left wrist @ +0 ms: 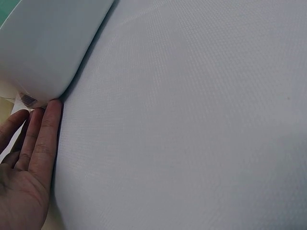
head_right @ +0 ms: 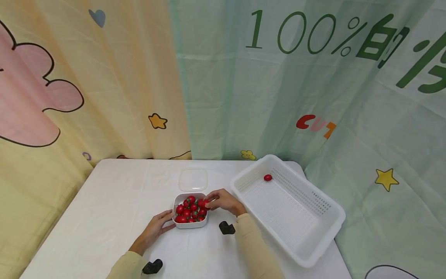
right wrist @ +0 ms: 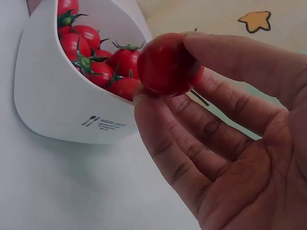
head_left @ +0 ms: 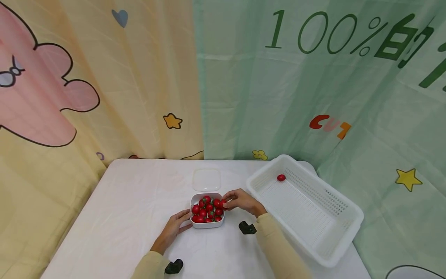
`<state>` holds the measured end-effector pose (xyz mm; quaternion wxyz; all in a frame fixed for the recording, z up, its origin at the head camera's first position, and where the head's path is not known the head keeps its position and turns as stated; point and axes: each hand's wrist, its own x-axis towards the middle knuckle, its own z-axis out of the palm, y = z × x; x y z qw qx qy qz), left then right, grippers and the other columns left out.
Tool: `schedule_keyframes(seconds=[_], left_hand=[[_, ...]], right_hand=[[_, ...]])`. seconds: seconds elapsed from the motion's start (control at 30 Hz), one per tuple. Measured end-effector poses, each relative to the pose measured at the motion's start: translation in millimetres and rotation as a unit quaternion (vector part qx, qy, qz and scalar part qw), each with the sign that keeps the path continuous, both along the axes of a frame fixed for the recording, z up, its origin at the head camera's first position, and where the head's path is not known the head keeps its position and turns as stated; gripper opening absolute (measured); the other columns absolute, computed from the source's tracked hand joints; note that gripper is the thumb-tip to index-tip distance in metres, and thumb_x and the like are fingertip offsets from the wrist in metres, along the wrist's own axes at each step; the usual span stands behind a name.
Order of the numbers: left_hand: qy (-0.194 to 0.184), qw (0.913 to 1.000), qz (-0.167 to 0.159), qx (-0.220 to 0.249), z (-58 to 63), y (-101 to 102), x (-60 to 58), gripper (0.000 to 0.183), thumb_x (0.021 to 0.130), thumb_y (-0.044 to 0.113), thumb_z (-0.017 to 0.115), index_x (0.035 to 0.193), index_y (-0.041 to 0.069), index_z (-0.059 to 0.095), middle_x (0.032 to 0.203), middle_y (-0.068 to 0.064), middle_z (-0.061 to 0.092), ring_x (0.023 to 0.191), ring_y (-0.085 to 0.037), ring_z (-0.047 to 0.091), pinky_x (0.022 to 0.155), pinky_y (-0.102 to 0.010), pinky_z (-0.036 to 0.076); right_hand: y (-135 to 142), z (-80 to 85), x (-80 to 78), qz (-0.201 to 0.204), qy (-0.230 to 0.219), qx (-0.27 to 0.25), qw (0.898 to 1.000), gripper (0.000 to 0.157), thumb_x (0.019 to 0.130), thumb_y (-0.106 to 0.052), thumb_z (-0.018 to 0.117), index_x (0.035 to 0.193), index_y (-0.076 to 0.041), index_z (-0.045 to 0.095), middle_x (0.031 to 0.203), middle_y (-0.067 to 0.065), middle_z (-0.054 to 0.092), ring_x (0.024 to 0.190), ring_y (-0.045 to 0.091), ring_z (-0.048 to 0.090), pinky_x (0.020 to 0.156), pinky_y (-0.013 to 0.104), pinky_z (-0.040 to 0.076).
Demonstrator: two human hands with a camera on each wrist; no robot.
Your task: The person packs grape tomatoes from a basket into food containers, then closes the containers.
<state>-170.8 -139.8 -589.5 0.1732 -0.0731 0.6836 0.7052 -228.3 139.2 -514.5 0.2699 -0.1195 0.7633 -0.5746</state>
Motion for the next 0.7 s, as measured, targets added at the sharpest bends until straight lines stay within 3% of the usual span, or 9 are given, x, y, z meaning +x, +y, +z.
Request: schedule_keyframes(seconds=[0.37, 0.53, 0.7], left_hand=[[0.002, 1.0, -0.009, 0.001, -1.1, 0, -0.7, 0.061, 0.097, 0.029, 0.058, 0.139, -0.011, 0.039, 0.142, -0.029, 0.041, 0.125, -0.039, 0.047, 0.096, -0.044, 0.05], [0.025, 0.9993, -0.027, 0.005, -0.4, -2, -0.2, 0.066, 0.097, 0.033, 0.057, 0.139, -0.014, 0.037, 0.141, -0.031, 0.04, 0.12, -0.035, 0.052, 0.093, -0.041, 0.052], [0.015, 0.9997, -0.021, 0.002, -1.7, -3, -1.2, 0.063, 0.098, 0.03, 0.056, 0.14, -0.013, 0.036, 0.143, -0.031, 0.039, 0.122, -0.036, 0.05, 0.094, -0.041, 0.052]], right_hand=[[-11, -2.5, 5.9, 0.015, 0.015, 0.029, 0.999, 0.027, 0.088, -0.008, 0.069, 0.111, 0.004, 0.067, 0.102, 0.009, 0.069, 0.083, 0.015, 0.063, 0.076, 0.032, 0.058], [-6, 0.2, 5.3, 0.018, 0.017, 0.04, 0.999, 0.028, 0.088, -0.011, 0.068, 0.113, 0.003, 0.067, 0.104, 0.01, 0.069, 0.086, 0.016, 0.063, 0.076, 0.033, 0.058], [10, 8.9, 3.1, 0.008, 0.032, 0.036, 0.999, 0.03, 0.091, -0.015, 0.066, 0.116, 0.002, 0.065, 0.105, 0.008, 0.068, 0.086, 0.018, 0.062, 0.077, 0.034, 0.058]])
